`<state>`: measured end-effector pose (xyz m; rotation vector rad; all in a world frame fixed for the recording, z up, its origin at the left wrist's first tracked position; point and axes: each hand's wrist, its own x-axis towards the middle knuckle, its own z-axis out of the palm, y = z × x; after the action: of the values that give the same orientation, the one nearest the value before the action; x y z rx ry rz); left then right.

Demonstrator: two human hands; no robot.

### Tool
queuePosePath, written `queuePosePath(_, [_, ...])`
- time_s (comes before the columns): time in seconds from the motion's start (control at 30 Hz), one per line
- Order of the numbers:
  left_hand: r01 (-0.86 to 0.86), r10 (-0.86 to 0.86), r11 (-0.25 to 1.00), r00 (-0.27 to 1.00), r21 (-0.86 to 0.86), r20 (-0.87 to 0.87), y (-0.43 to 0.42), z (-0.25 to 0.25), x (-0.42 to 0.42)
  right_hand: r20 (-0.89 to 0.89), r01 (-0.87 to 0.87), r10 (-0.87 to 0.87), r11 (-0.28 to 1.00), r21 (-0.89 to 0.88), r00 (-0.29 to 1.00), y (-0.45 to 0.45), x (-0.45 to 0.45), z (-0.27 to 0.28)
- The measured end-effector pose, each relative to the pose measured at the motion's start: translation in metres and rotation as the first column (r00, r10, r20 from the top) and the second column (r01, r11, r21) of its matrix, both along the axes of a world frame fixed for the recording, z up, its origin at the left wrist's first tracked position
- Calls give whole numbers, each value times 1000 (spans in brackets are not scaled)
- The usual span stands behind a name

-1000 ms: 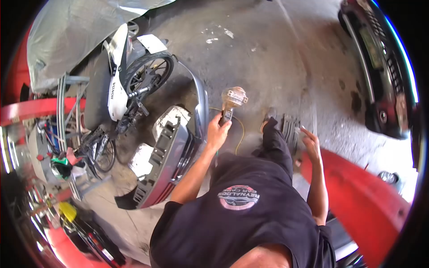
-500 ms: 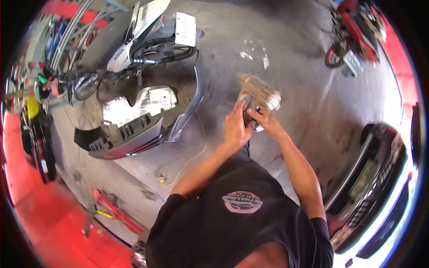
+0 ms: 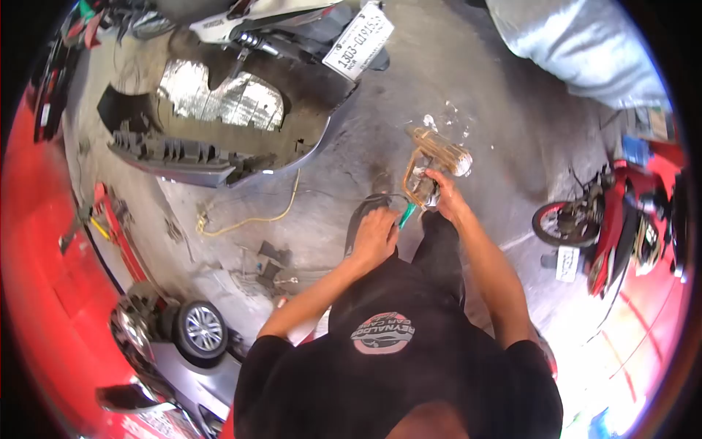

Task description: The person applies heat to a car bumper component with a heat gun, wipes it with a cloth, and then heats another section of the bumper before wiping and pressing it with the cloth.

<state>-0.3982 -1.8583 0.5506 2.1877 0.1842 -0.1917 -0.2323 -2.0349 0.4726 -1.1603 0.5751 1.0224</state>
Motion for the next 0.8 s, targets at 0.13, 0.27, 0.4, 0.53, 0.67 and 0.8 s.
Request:
queuePosePath(0.13, [-31,21,999,969,-36,-247,-59,-51,12,41,-353,362,924,-147,931,-15,65,-63])
queuePosePath(0.27, [-24,27,1000,925,11,-379,-156,-140,56,137,-623,661,745,-239,738,-10,121,-106])
queuePosePath(0.4, [-28,26,1000,874,3,-486,-301,-240,80,97,-827,862,506,-246,498,-15,164,-165])
queuePosePath(0.53, [-296,302,952,881,74,-363,-409,-219,112,123,-886,936,351,-304,329,-11,187,-199])
queuePosePath(0.67, [-725,672,685,668,-75,-320,-478,-164,100,185,-910,958,268,-316,218,-1,197,-206])
queuePosePath(0.8, [-678,597,604,733,-419,-326,-406,-171,115,332,-874,943,163,-458,3,-13,206,-262])
